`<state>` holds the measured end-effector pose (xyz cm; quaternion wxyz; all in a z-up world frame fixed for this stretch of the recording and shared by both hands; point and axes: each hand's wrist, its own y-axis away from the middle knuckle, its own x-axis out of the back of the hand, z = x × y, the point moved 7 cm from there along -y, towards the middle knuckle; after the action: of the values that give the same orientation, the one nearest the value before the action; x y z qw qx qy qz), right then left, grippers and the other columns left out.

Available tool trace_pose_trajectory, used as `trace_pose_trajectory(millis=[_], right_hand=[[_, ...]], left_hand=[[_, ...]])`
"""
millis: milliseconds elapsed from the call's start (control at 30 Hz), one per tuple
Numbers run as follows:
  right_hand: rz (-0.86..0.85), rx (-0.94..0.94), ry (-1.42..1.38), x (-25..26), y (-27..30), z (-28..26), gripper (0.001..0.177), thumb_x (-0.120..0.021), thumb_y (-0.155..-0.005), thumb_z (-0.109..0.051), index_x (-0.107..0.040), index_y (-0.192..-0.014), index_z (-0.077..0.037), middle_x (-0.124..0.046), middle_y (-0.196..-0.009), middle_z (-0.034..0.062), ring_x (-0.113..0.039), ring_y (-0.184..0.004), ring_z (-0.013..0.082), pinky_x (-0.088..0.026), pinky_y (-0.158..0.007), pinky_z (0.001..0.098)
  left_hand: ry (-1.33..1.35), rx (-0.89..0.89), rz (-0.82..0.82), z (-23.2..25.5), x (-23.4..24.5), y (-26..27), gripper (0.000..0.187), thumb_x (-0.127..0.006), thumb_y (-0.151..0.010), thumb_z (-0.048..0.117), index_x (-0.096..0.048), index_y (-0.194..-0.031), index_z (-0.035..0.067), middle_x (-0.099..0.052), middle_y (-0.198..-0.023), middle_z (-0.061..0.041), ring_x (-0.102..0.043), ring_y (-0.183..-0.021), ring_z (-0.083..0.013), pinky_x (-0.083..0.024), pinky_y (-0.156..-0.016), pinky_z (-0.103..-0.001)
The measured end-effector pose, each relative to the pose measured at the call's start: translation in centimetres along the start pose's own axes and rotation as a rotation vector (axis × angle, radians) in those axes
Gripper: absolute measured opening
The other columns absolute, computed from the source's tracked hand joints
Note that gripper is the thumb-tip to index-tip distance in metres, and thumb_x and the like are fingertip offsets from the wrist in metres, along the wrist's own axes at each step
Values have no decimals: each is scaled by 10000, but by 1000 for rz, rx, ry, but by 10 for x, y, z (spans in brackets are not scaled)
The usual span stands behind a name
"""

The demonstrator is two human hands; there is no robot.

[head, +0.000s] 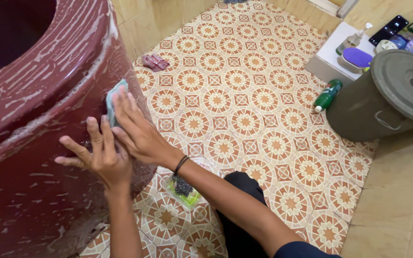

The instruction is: The person scrubs the exterior and rim of a maroon plastic basin using a blue sponge and soapy water. They move around the basin, cleaning different sides and the top edge, then briefly wipe the adjacent wall tiles.

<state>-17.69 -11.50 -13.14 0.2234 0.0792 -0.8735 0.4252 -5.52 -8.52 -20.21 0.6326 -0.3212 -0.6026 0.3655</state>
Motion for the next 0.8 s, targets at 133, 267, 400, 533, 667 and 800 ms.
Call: trace_pose_trajectory(millis=[133, 267, 400, 533, 667, 800], right_hand=[[51, -50, 26, -9, -2, 9, 705, -484, -1121, -222, -95, -1645, 46, -110, -1717, 315, -123, -1643, 419, -143, -1369, 457], [47, -81, 28, -16, 7, 7, 712, -485, -1108, -209, -93, -1633, 70, -99, -1703, 342, -97, -1630, 442, -143, -1349, 471], [44, -66, 4, -17, 10, -3, 678, -489, -1115, -197, -139, -1640, 53, -132, -1714, 325, -109, -1648, 420, -143, -1374, 480], [41, -39, -6, -13, 7, -12, 663, -484, -1124, -188, -147, -1650, 34, -148, -1726, 301, -109, -1658, 404, -138, -1389, 483], [48, -35, -10, -13, 8, -13, 668, -482, -1123, -192, -136, -1654, 21, -133, -1730, 298, -101, -1660, 397, -134, -1391, 480], [68, -7, -23, -14, 5, 2, 678, -471, -1130, -213, -118, -1652, 37, -116, -1728, 296, -94, -1655, 396, -104, -1398, 481]], left_hand=[[68, 5, -32, -7, 2, 1, 348, -646, -1131, 246, -780, -1445, 178, -542, -1660, 56, -17, -1628, -358, 179, -1243, -564], [34, -26, -27, -6, 5, 1, 338, -650, -1122, 253, -786, -1426, 201, -547, -1653, 58, -9, -1630, -348, 184, -1252, -552], [14, -33, -13, -8, 6, 0, 331, -645, -1115, 264, -798, -1402, 201, -560, -1634, 83, -1, -1632, -336, 185, -1257, -544], [59, -12, -20, -10, 6, 1, 286, -636, -1119, 259, -772, -1365, 203, -571, -1629, 88, -7, -1634, -328, 191, -1254, -541], [64, -4, -30, -13, 3, 4, 315, -638, -1130, 268, -816, -1381, 199, -558, -1646, 87, 2, -1637, -323, 199, -1248, -542], [50, -22, 11, -13, -1, 2, 269, -688, -1111, 272, -821, -1334, 203, -538, -1647, 97, 25, -1630, -325, 205, -1245, -548]])
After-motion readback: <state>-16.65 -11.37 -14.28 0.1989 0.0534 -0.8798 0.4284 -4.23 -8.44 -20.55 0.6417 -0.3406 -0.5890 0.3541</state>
